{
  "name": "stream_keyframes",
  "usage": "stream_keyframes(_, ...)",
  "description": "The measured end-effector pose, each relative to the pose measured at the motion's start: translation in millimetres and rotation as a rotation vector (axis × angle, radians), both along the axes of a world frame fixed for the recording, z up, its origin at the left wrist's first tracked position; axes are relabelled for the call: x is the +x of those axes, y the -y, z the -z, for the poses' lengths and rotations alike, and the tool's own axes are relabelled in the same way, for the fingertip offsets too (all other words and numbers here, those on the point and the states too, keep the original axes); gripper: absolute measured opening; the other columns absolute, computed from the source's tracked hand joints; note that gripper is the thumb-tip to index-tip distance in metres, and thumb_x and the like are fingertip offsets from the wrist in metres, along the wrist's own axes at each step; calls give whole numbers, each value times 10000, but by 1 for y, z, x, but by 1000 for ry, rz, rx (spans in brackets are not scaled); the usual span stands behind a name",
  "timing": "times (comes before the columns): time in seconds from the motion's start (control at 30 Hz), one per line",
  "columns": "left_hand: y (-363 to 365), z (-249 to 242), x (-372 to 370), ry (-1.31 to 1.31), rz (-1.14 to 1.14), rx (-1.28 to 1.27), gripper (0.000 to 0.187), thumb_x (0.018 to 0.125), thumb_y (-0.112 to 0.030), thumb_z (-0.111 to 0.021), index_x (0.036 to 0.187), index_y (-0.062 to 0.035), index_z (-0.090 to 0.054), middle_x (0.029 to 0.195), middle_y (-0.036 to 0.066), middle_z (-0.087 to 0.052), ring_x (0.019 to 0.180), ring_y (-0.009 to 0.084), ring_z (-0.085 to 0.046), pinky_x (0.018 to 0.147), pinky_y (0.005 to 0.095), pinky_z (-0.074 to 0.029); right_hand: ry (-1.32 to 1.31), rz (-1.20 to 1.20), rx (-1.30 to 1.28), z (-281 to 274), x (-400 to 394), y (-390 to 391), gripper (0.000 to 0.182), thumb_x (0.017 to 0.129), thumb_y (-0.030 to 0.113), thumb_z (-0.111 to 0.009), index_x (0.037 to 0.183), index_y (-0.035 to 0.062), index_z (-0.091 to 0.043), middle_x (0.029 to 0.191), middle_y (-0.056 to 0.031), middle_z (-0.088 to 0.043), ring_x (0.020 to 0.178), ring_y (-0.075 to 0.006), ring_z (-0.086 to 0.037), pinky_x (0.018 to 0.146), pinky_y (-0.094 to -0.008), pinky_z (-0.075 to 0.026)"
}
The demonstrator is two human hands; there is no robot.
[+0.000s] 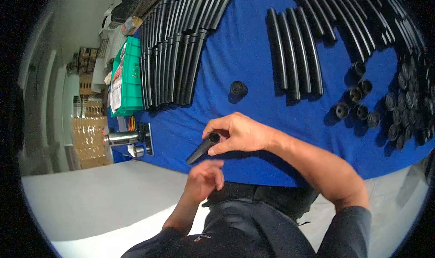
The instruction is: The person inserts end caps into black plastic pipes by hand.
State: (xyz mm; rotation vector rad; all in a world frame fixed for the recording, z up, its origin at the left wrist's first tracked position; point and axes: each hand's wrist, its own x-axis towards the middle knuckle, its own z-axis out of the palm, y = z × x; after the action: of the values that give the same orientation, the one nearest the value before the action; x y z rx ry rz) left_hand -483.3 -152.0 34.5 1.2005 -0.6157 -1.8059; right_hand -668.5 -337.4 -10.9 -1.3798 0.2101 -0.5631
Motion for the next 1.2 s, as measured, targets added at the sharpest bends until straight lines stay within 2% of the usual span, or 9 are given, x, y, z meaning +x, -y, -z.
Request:
stream_keyframes(0.17, 30, 46, -9, -761, -262, -14, 457, 997, -444, -619, 1294, -98, -591, 900, 11, -609, 845, 165, -594, 668, 305, -495, 43, 45, 51, 6, 3, -1, 473, 781, 318, -861, 1099, 28, -664, 769, -37, -610, 715, -135, -583, 658, -312, -487)
stream_keyframes(0.3, 55, 54, 6, -323, -498, -170, 339, 946, -245, -682, 1257, -136, -605, 1119, 55, -671, 1035, 237, -661, 797, 392, -587, -62, 489, -666, -15, -13, 14, 616, 770, 457, -828, 1174, 28, -651, 1005, -142, -591, 929, -307, -599, 819, -413, -487)
stream_keyframes(0.43, 94, 35, 10, -203, -526, -431, 343, 886, -30, -700, 1183, -107, -547, 1282, 177, -638, 1227, 432, -604, 970, 503, -592, -454, 895, -998, -15, -7, 16, 653, 756, 218, -802, 1347, 71, -565, 1322, -215, -521, 1161, -381, -539, 950, -503, -434)
stream_keyframes(0.53, 104, 47, 10, -60, -457, -498, 299, 922, -41, -664, 1171, -103, -510, 1249, 212, -652, 1182, 421, -638, 963, 490, -601, -697, 909, -1115, 7, -3, 19, 547, 801, 123, -667, 1340, 87, -580, 1301, -194, -546, 1156, -358, -545, 940, -476, -442)
stream_keyframes(0.73, 102, 52, 10, -67, -509, -480, 370, 937, -79, -668, 1280, -78, -528, 1199, 226, -670, 1102, 382, -684, 937, 487, -602, -478, 858, -802, 3, -3, 22, 436, 829, 74, -698, 1255, 60, -604, 1135, -135, -619, 1037, -308, -587, 884, -441, -463)
stream_keyframes(0.8, 102, 63, 14, -133, -537, -469, 346, 938, -66, -647, 1267, -47, -541, 1222, 251, -649, 1125, 383, -664, 960, 519, -582, -259, 708, -369, -11, -9, 20, 372, 860, 81, -717, 1205, 20, -594, 1071, -195, -640, 997, -369, -643, 883, -437, -519)
stream_keyframes(0.87, 101, 55, 8, -130, -586, -434, 304, 921, -11, -604, 1219, -5, -547, 1246, 274, -625, 1139, 397, -647, 965, 547, -573, -137, 498, -27, -3, -4, 19, 367, 886, 67, -739, 1217, 32, -586, 1014, -75, -651, 927, -152, -631, 827, -317, -527)
stream_keyframes(0.93, 99, 59, 12, -102, -465, -492, 323, 922, -108, -706, 1224, -69, -597, 1252, 223, -657, 1157, 371, -645, 1009, 530, -542, -89, 360, 182, 0, -2, 16, 357, 912, 47, -719, 1225, 30, -548, 1007, -42, -628, 905, -88, -601, 794, -265, -518)
stream_keyframes(1.2, 101, 65, 15, -153, -442, -495, 301, 935, -93, -693, 1214, -60, -584, 1231, 236, -668, 1169, 357, -657, 1000, 516, -564, -201, 271, 121, 6, 2, 9, 389, 920, 57, -732, 1267, 1, -567, 1009, -52, -631, 914, -93, -611, 785, -271, -535)
